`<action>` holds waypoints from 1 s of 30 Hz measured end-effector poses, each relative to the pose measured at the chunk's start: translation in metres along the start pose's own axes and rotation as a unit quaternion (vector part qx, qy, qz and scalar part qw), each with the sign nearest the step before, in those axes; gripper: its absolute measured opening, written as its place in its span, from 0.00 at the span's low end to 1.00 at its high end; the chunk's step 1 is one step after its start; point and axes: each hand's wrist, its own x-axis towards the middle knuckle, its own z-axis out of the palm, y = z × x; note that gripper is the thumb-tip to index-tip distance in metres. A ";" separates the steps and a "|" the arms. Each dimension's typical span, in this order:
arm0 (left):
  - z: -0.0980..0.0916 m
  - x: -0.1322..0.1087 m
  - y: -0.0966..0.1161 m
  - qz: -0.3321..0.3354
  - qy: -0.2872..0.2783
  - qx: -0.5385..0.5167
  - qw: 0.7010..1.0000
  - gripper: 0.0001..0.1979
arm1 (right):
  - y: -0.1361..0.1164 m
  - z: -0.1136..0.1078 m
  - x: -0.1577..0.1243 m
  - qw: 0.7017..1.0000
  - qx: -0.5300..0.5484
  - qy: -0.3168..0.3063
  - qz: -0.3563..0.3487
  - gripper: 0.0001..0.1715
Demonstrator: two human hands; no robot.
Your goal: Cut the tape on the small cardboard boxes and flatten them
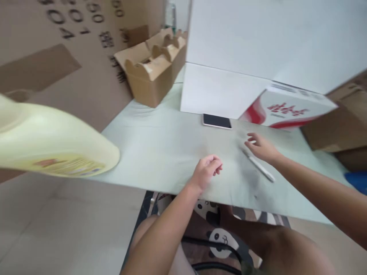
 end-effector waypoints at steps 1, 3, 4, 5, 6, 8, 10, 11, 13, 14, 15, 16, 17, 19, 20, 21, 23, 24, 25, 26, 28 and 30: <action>-0.006 0.000 0.003 0.026 0.023 -0.006 0.999 0.10 | -0.030 0.025 -0.006 0.999 -0.005 -0.035 -0.032 0.18; -0.021 0.002 0.010 0.083 0.088 -0.016 0.992 0.11 | -0.099 0.071 -0.017 0.977 -0.024 -0.105 -0.182 0.20; -0.029 0.003 0.013 0.100 0.124 -0.026 0.987 0.12 | -0.136 0.091 -0.022 0.959 -0.011 -0.131 -0.253 0.20; -0.037 0.004 0.016 0.112 0.157 -0.037 0.981 0.12 | -0.175 0.109 -0.024 0.941 -0.001 -0.142 -0.309 0.19; -0.045 0.004 0.019 0.121 0.185 -0.045 0.974 0.12 | -0.212 0.125 -0.025 0.925 0.002 -0.144 -0.352 0.19; -0.058 0.003 0.024 0.130 0.222 -0.052 0.965 0.12 | -0.279 0.154 -0.021 0.904 0.007 -0.141 -0.404 0.20; -0.069 0.001 0.028 0.124 0.234 -0.041 0.963 0.13 | -0.333 0.176 -0.008 0.896 0.015 -0.128 -0.425 0.22; -0.074 0.000 0.029 0.117 0.234 -0.036 0.964 0.13 | -0.354 0.184 0.001 0.905 0.022 -0.112 -0.409 0.22; -0.081 0.000 0.029 0.102 0.227 -0.033 0.968 0.13 | -0.385 0.197 0.020 0.925 0.037 -0.093 -0.367 0.20; -0.084 0.000 0.029 0.097 0.222 -0.035 0.970 0.13 | -0.395 0.201 0.030 0.933 0.038 -0.105 -0.343 0.19; -0.087 0.001 0.029 0.096 0.219 -0.037 0.970 0.13 | -0.401 0.204 0.037 0.939 0.038 -0.128 -0.317 0.22; -0.090 0.003 0.029 0.098 0.219 -0.038 0.970 0.13 | -0.404 0.205 0.043 0.942 0.040 -0.156 -0.295 0.27; -0.093 0.004 0.030 0.105 0.224 -0.039 0.968 0.14 | -0.403 0.205 0.047 0.943 0.046 -0.176 -0.277 0.29; -0.100 0.006 0.034 0.136 0.261 -0.037 0.955 0.13 | -0.390 0.199 0.046 0.943 0.076 -0.185 -0.266 0.25; -0.104 0.006 0.037 0.158 0.294 -0.035 0.942 0.13 | -0.379 0.192 0.041 0.942 0.097 -0.172 -0.270 0.20; -0.108 0.005 0.040 0.183 0.336 -0.033 0.923 0.11 | -0.365 0.183 0.034 0.940 0.119 -0.156 -0.278 0.16; -0.119 0.001 0.048 0.238 0.438 -0.030 0.866 0.08 | -0.332 0.156 0.012 0.935 0.146 -0.136 -0.292 0.11; -0.124 -0.002 0.052 0.270 0.490 -0.036 0.828 0.08 | -0.313 0.138 -0.001 0.932 0.151 -0.131 -0.304 0.10; -0.130 -0.006 0.054 0.302 0.529 -0.046 0.792 0.08 | -0.292 0.119 -0.017 0.925 0.144 -0.140 -0.323 0.09; -0.134 -0.010 0.056 0.333 0.560 -0.057 0.757 0.07 | -0.272 0.098 -0.033 0.915 0.136 -0.142 -0.353 0.10; -0.140 -0.016 0.056 0.373 0.559 -0.050 0.739 0.08 | -0.231 0.055 -0.069 0.884 0.111 -0.155 -0.426 0.16; -0.140 -0.019 0.054 0.400 0.478 -0.034 0.781 0.13 | -0.193 0.016 -0.104 0.850 0.098 -0.196 -0.479 0.14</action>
